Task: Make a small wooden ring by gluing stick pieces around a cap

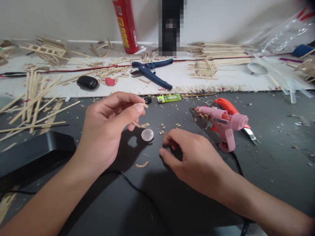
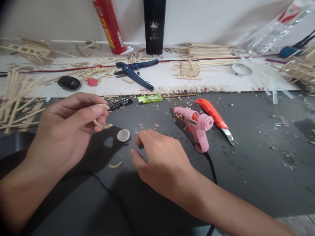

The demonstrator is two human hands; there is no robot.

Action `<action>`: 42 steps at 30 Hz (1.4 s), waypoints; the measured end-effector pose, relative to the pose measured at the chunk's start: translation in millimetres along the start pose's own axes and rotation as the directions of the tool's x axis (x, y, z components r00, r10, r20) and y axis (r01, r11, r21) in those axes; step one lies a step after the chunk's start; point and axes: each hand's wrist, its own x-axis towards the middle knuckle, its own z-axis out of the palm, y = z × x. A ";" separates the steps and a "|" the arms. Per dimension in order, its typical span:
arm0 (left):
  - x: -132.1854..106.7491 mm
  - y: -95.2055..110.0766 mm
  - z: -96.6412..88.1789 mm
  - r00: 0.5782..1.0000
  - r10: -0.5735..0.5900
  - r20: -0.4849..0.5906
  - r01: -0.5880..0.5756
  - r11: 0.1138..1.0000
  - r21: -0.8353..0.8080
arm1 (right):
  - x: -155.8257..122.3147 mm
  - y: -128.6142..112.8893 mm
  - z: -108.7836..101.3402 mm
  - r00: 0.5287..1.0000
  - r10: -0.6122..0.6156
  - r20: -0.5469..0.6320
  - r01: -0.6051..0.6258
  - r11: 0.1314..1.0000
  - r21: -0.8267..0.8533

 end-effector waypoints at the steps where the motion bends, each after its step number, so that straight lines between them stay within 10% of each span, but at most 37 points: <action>1: -0.3 -0.8 0.6 1.000 -0.002 0.009 0.002 1.000 -0.006 | -0.6 1.3 3.9 0.996 -0.092 0.001 0.092 0.993 -0.072; 5: -3.1 -2.2 2.4 0.999 -0.024 0.035 0.026 0.998 -0.051 | -3.4 2.0 14.7 0.906 -0.415 0.083 0.421 0.905 -0.070; 14: -7.0 0.4 4.8 0.995 -0.051 0.088 0.061 0.993 -0.106 | 0.3 4.2 29.3 0.824 -0.547 0.151 0.564 0.818 -0.111; 20: -4.5 4.7 2.1 0.991 -0.102 0.083 0.117 0.973 -0.200 | -5.3 -4.7 -1.4 0.910 -0.346 0.230 0.195 0.843 0.501; 26: -4.3 7.0 2.4 0.983 -0.162 0.091 0.181 0.946 -0.270 | -6.6 -3.9 -11.4 0.985 -0.097 0.142 -0.066 0.551 0.832; 34: -11.6 9.5 6.8 0.969 -0.178 0.173 0.222 0.933 -0.284 | 9.9 -0.4 -11.2 0.962 0.182 0.205 -0.232 0.145 0.962; 42: -14.9 4.8 6.1 0.972 -0.105 0.212 0.146 0.971 -0.188 | 9.4 4.4 -11.3 0.923 0.088 0.375 -0.374 -0.026 0.927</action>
